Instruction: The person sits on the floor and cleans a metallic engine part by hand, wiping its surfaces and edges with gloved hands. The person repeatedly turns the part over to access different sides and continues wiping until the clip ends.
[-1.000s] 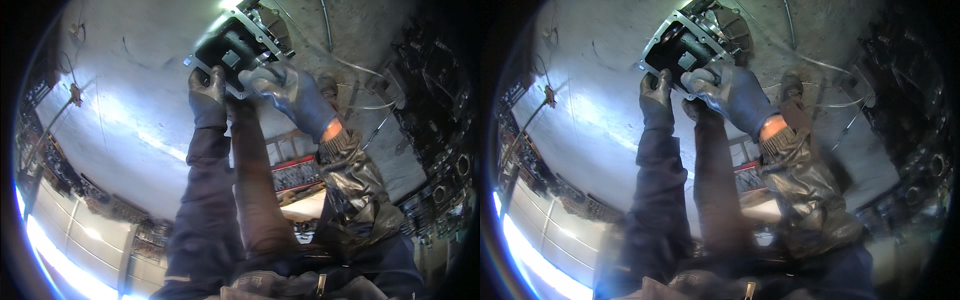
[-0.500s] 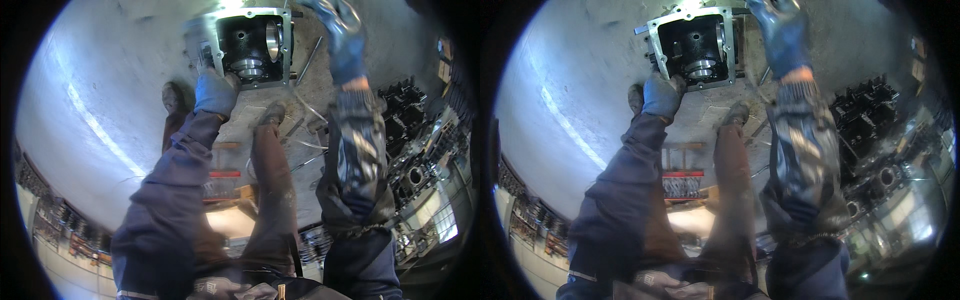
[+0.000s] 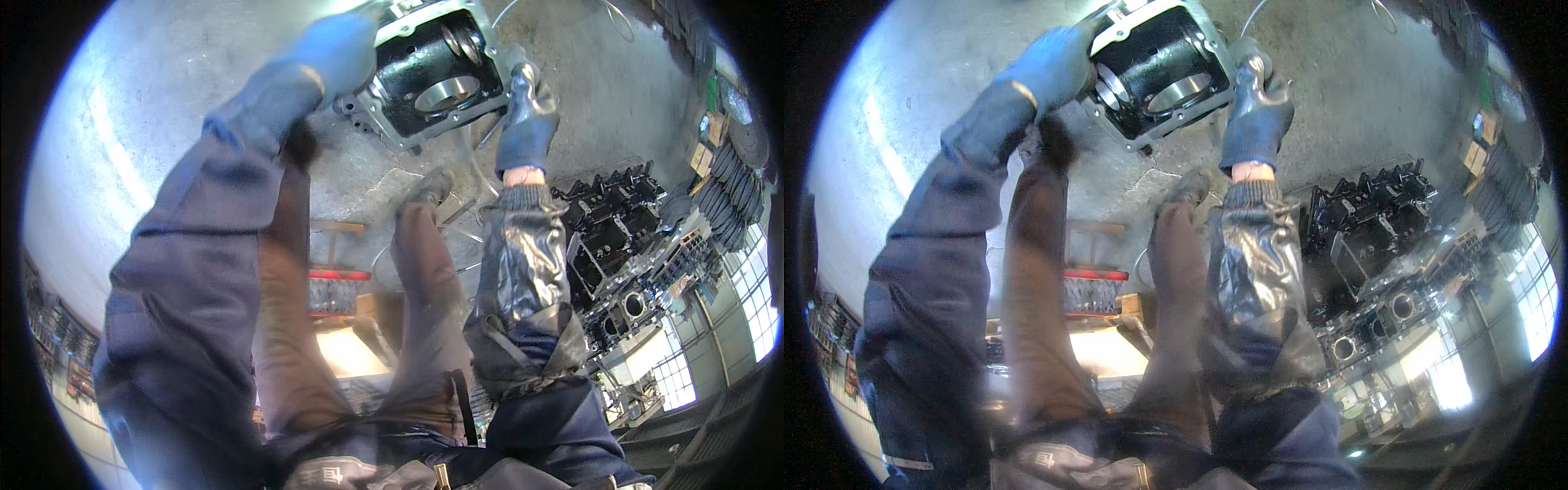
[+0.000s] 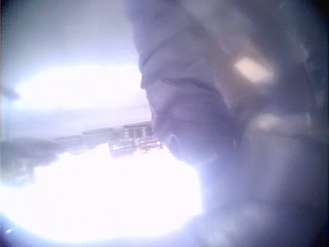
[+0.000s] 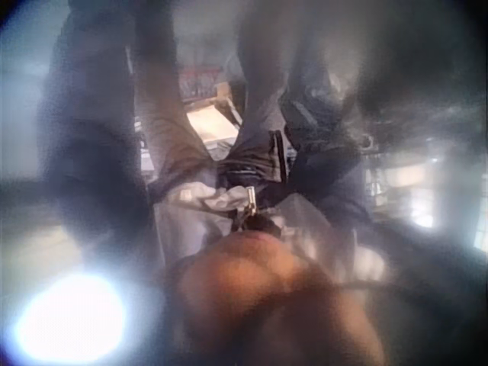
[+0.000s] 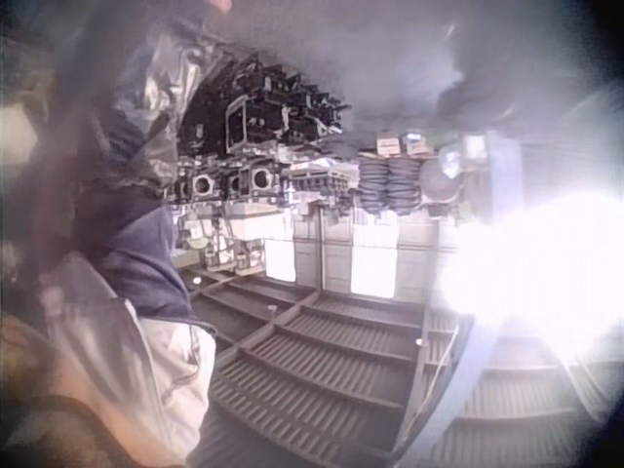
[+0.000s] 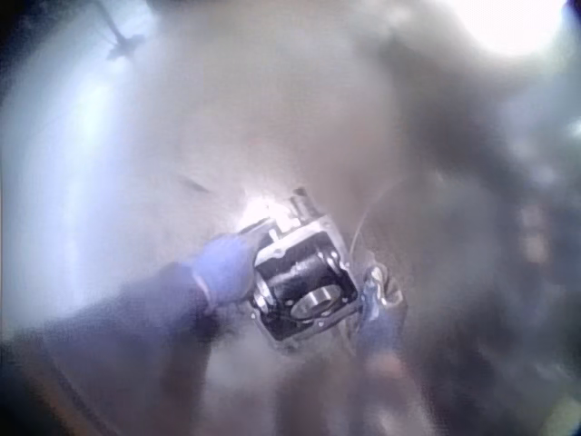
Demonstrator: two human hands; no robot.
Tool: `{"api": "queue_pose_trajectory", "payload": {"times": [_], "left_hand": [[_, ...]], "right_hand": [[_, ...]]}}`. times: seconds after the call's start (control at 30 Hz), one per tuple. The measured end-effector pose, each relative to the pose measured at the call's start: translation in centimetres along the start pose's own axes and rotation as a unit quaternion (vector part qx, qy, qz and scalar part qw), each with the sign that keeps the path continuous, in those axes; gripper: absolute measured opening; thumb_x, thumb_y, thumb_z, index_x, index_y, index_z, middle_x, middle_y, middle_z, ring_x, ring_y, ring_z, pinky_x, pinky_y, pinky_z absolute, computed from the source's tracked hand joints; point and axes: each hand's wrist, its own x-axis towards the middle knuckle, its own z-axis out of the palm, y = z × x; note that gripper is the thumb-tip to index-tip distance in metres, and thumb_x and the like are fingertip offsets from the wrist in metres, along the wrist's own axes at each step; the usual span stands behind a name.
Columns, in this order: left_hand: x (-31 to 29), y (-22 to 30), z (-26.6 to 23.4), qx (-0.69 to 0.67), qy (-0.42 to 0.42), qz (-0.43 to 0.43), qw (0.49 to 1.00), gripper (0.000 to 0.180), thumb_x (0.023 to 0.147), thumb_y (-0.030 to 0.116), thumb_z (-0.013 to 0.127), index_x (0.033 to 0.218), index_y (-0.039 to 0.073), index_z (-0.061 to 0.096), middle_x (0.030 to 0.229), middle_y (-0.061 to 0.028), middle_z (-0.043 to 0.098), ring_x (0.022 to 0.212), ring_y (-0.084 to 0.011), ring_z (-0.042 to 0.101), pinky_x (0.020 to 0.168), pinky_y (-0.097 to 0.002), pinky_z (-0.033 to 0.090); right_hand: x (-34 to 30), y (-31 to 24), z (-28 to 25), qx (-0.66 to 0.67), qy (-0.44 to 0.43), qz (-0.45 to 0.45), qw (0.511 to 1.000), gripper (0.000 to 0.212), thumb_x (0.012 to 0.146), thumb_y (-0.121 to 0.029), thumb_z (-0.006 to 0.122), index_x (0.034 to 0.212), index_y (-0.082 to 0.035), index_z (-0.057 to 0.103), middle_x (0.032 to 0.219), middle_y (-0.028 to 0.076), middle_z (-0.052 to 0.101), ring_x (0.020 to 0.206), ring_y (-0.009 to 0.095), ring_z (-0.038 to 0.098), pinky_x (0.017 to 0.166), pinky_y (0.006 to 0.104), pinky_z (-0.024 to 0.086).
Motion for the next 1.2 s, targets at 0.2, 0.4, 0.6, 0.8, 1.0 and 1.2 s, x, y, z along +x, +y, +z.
{"api": "queue_pose_trajectory", "payload": {"times": [0.2, 0.4, 0.6, 0.8, 1.0, 1.2], "left_hand": [[6.9, 2.5, -5.2, -0.006, -0.097, 0.104, 0.990, 0.038, 0.093, 0.030, 0.068, 0.130, 0.019, 0.070, 0.111, -0.0142, 0.076, 0.102, -0.0340, 0.073, 0.090, -0.0420, 0.056], [9.0, 6.7, -6.0, 0.124, -0.160, 0.171, 0.964, 0.035, 0.088, 0.025, 0.070, 0.122, 0.024, 0.075, 0.111, -0.0108, 0.077, 0.104, -0.0332, 0.073, 0.091, -0.0409, 0.056], [8.2, 8.9, -4.7, 0.044, -0.099, 0.176, 0.978, 0.030, 0.087, 0.012, 0.065, 0.114, 0.018, 0.078, 0.111, -0.0134, 0.075, 0.106, -0.0358, 0.071, 0.095, -0.0432, 0.055], [3.4, 5.2, -5.8, -0.117, 0.134, 0.132, 0.975, 0.037, 0.092, 0.016, 0.068, 0.126, 0.004, 0.066, 0.116, -0.0213, 0.072, 0.106, -0.0357, 0.070, 0.094, -0.0450, 0.055], [-11.2, 14.3, -3.9, -0.417, 0.142, -0.020, 0.897, 0.056, 0.101, 0.037, 0.069, 0.137, -0.004, 0.057, 0.110, -0.0149, 0.073, 0.102, -0.0218, 0.071, 0.086, -0.0374, 0.059], [-14.5, 17.9, -2.7, -0.736, 0.098, -0.137, 0.656, 0.049, 0.107, 0.035, 0.059, 0.135, -0.006, 0.057, 0.109, -0.0127, 0.072, 0.101, -0.0203, 0.071, 0.090, -0.0339, 0.058]], "right_hand": [[-6.9, -0.7, 0.5, 0.089, 0.063, 0.157, 0.982, 0.032, 0.101, -0.035, 0.070, 0.112, -0.005, 0.066, 0.091, 0.004, 0.067, 0.079, 0.014, 0.066, 0.071, 0.0302, 0.057], [-13.2, 1.7, 1.1, 0.232, 0.083, 0.300, 0.922, 0.030, 0.101, -0.033, 0.072, 0.107, -0.005, 0.062, 0.090, 0.005, 0.069, 0.074, 0.015, 0.068, 0.063, 0.0273, 0.057], [-13.7, 1.6, -0.3, 0.197, 0.074, 0.269, 0.940, 0.021, 0.101, -0.024, 0.072, 0.104, -0.007, 0.061, 0.086, 0.002, 0.067, 0.072, 0.010, 0.064, 0.062, 0.0244, 0.052], [-9.6, -5.4, -8.6, 0.050, -0.049, 0.191, 0.979, 0.022, 0.100, -0.017, 0.070, 0.115, 0.000, 0.069, 0.091, 0.000, 0.066, 0.077, 0.005, 0.060, 0.063, 0.0220, 0.047], [-6.7, -11.8, -8.4, -0.152, -0.370, -0.154, 0.904, 0.031, 0.089, -0.019, 0.075, 0.114, -0.001, 0.074, 0.102, 0.011, 0.077, 0.090, 0.022, 0.074, 0.080, 0.0350, 0.058], [-9.5, -13.7, -6.4, -0.108, -0.338, -0.145, 0.924, 0.034, 0.084, -0.022, 0.076, 0.113, -0.005, 0.074, 0.089, 0.016, 0.072, 0.077, 0.030, 0.073, 0.075, 0.0418, 0.060]]}}
